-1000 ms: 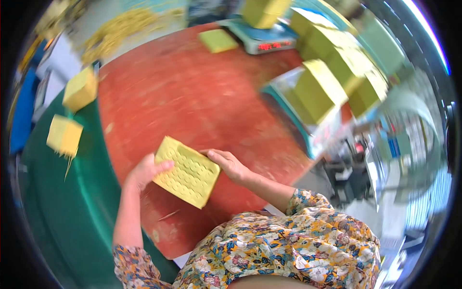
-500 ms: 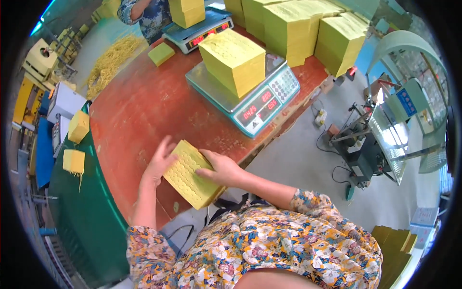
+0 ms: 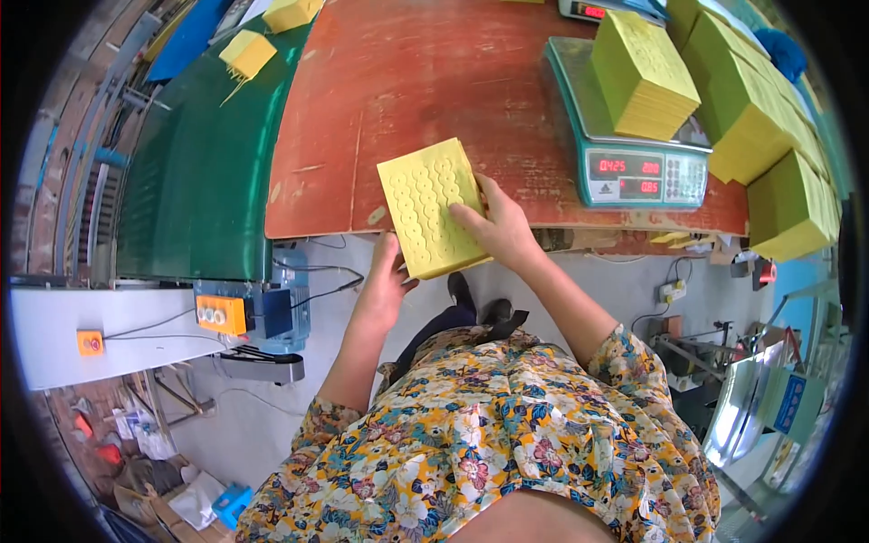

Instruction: The recorder weighs stacks of yellow paper on a digital scale to ensure they meet a target weight.

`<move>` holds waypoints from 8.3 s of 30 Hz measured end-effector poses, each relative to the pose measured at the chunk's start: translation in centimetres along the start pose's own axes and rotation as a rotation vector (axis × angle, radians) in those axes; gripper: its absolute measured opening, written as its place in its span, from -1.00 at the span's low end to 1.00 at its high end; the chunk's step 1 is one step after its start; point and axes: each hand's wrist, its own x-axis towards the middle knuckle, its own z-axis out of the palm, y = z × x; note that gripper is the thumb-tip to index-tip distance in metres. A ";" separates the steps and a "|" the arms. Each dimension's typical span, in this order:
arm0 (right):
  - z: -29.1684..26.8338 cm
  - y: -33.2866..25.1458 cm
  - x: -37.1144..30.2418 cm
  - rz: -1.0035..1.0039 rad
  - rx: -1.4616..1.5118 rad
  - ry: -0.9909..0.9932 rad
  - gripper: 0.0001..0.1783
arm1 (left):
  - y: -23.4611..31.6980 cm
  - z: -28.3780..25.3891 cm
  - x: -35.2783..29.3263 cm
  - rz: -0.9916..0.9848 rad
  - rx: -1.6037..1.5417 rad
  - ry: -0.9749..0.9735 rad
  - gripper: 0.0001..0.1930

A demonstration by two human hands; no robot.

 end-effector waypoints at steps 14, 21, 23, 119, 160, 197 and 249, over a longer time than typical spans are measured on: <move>-0.9 1.4 0.8 0.005 0.075 -0.122 -0.13 | -0.6 0.6 1.8 0.128 -0.247 -0.194 -0.40; -0.6 1.1 -1.2 0.010 0.194 -0.101 -0.07 | 1.2 0.5 2.5 0.060 -0.203 -0.211 -0.40; -1.2 0.6 -0.9 0.046 0.268 -0.135 -0.07 | 3.3 0.4 2.5 0.056 -0.246 -0.236 -0.39; -40.5 -7.3 9.7 -0.005 0.315 0.059 -0.29 | 19.8 39.8 11.1 0.435 0.675 -0.397 -0.22; -38.0 -3.9 9.4 -0.480 0.515 0.286 -0.26 | 12.1 44.8 9.2 1.223 0.225 -0.501 -0.23; -20.6 11.8 -14.0 0.107 0.877 0.454 -0.54 | -4.1 25.8 2.6 0.522 0.400 -0.443 -0.69; -3.9 4.2 12.1 -0.118 0.100 -0.071 -0.49 | 28.8 34.7 61.3 1.517 1.444 -0.157 -0.86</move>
